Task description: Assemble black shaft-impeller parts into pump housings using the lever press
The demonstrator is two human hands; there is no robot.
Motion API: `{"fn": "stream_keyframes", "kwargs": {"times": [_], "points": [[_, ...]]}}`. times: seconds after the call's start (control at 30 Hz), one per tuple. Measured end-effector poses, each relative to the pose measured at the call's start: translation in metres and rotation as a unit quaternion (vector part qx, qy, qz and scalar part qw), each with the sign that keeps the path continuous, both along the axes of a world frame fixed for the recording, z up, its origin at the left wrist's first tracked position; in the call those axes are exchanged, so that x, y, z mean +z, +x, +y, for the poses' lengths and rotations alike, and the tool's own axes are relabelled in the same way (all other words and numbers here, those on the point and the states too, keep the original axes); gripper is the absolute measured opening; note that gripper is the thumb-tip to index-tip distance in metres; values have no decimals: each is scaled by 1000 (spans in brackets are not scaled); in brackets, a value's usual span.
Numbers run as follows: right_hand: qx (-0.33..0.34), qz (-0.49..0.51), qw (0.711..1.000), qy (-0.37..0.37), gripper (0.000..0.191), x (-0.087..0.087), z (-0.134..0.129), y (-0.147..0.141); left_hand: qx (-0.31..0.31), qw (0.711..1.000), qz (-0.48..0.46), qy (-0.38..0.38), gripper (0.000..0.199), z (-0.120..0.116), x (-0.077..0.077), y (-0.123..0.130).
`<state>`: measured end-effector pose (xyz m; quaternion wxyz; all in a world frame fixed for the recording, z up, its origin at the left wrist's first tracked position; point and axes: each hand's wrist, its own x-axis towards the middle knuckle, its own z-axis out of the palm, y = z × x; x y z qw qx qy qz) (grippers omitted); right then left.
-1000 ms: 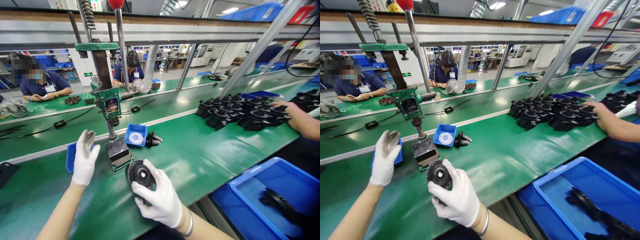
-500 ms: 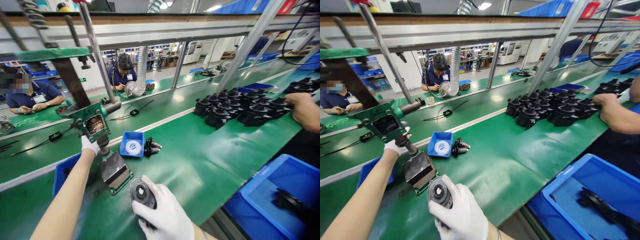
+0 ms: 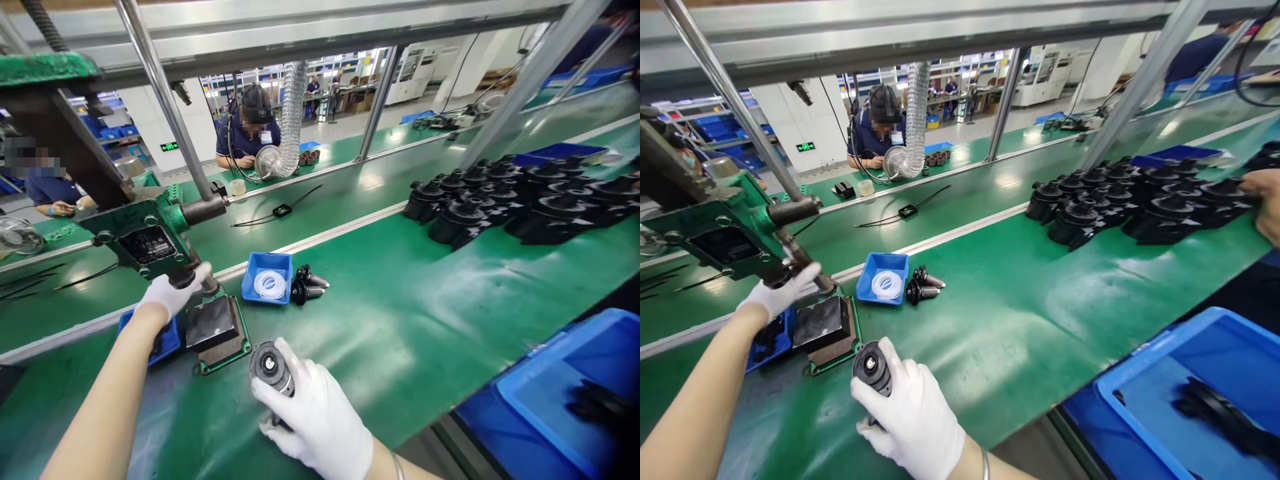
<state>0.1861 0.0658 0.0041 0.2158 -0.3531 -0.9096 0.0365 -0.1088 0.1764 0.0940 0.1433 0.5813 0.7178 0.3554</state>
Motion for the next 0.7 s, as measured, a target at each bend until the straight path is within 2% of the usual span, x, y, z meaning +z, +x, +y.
{"fn": "stream_keyframes", "kwargs": {"times": [0.07, 0.1, 0.17, 0.23, 0.33, 0.47, 0.7], "points": [[13, 1, 1000, -10, 61, 2, 0, 3, -76, 982, 121, -122, 75, -28, -10, 6], [15, 1, 1000, -13, 61, 3, 0, 4, -124, 965, 179, -149, 84, -39, -17, 10], [10, 2, 1000, -10, 60, 5, -1, 6, -160, 939, 267, -147, 92, -51, -33, 18], [0, 5, 1000, -6, 59, 5, -3, 6, -157, 930, 309, -125, 93, -54, -46, 25], [-10, 7, 1000, -10, 60, 3, -6, 5, -150, 930, 313, -120, 94, -51, -55, 28], [-23, 8, 1000, -10, 63, 3, -11, 2, -133, 935, 305, -120, 93, -49, -53, 26], [-29, 8, 1000, -8, 58, 5, -13, 3, -145, 935, 301, -119, 92, -49, -50, 28]]}}
